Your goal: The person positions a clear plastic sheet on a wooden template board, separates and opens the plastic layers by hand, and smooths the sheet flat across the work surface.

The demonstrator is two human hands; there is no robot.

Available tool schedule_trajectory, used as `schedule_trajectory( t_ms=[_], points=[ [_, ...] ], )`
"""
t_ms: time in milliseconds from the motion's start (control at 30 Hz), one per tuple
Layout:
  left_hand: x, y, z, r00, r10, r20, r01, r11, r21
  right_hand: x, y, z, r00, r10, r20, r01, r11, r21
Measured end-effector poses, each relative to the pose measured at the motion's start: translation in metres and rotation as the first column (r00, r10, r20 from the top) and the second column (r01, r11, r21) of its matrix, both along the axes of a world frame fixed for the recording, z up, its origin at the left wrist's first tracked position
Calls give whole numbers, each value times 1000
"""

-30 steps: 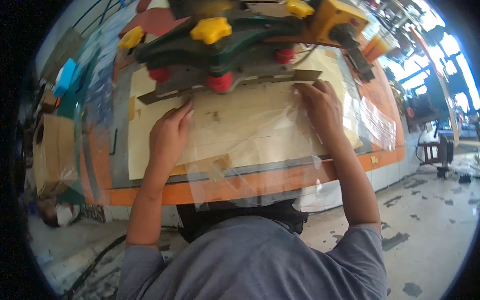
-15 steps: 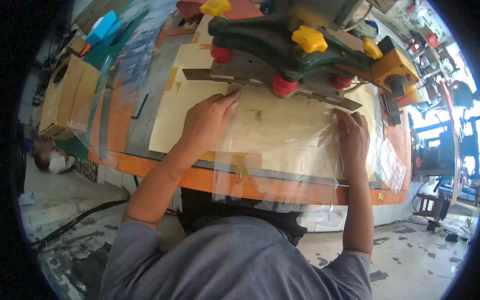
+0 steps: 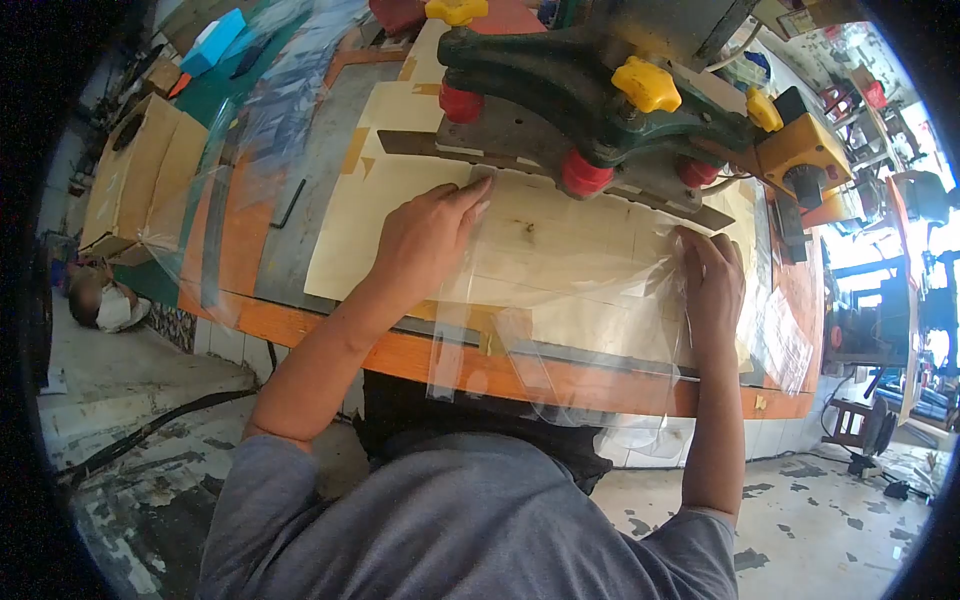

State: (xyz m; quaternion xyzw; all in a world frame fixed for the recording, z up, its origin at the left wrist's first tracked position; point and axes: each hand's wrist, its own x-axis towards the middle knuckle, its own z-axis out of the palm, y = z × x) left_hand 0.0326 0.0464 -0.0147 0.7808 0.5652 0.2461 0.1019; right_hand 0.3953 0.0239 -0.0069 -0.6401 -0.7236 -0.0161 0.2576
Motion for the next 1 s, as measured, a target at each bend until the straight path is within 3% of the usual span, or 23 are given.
schedule_trajectory(
  t_ms=[1000],
  points=[
    [0,0,-3,1000,-15,14,15,1000,6,2,1,-2,999,-19,-33,18,1000,-13]
  ],
)
